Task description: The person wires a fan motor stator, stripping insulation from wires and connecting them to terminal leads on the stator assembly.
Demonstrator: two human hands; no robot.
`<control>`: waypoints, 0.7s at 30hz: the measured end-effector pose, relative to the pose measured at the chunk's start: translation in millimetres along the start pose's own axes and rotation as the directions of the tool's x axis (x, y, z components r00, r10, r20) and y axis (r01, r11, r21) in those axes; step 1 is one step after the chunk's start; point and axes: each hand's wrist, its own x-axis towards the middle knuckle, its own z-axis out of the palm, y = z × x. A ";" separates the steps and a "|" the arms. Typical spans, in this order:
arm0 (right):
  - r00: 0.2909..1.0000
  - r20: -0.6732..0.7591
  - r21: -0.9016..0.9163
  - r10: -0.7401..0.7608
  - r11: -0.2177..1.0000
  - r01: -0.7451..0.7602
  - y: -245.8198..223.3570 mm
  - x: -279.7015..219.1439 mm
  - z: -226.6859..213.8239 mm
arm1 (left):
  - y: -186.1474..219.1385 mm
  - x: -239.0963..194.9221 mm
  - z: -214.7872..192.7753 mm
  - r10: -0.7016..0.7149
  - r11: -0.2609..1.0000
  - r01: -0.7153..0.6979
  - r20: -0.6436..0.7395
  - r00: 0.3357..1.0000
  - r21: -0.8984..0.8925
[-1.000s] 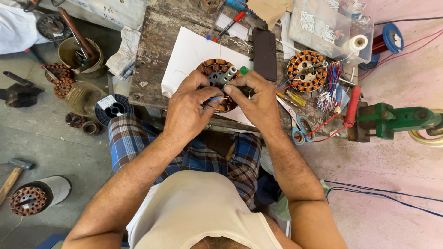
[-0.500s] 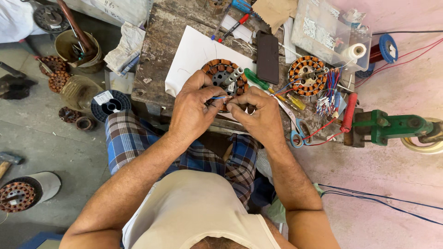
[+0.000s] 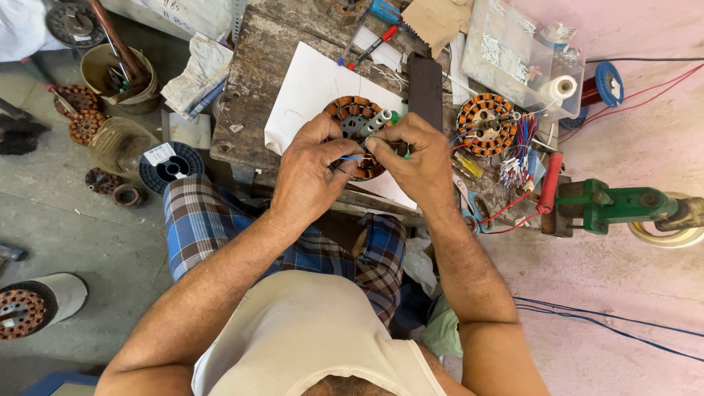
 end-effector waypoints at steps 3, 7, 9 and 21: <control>0.999 0.012 -0.014 -0.039 0.999 0.039 0.8 -7.3 0.0 | -1.5 -1.2 0.4 0.012 1.000 -0.012 -0.013 1.000 0.010; 0.998 0.058 -0.055 -0.031 0.998 0.034 -8.5 -20.9 -4.5 | -4.1 -1.6 3.7 0.011 1.000 -0.011 -0.023 1.000 -0.020; 0.997 0.075 -0.061 -0.007 0.998 0.012 -15.7 -26.0 -6.0 | -4.1 -2.5 4.1 0.005 1.000 -0.006 -0.035 0.999 -0.024; 0.996 0.011 0.012 -0.088 0.996 0.087 -8.4 -0.2 -6.4 | -1.6 -3.3 4.0 0.007 1.000 -0.008 -0.043 0.999 -0.003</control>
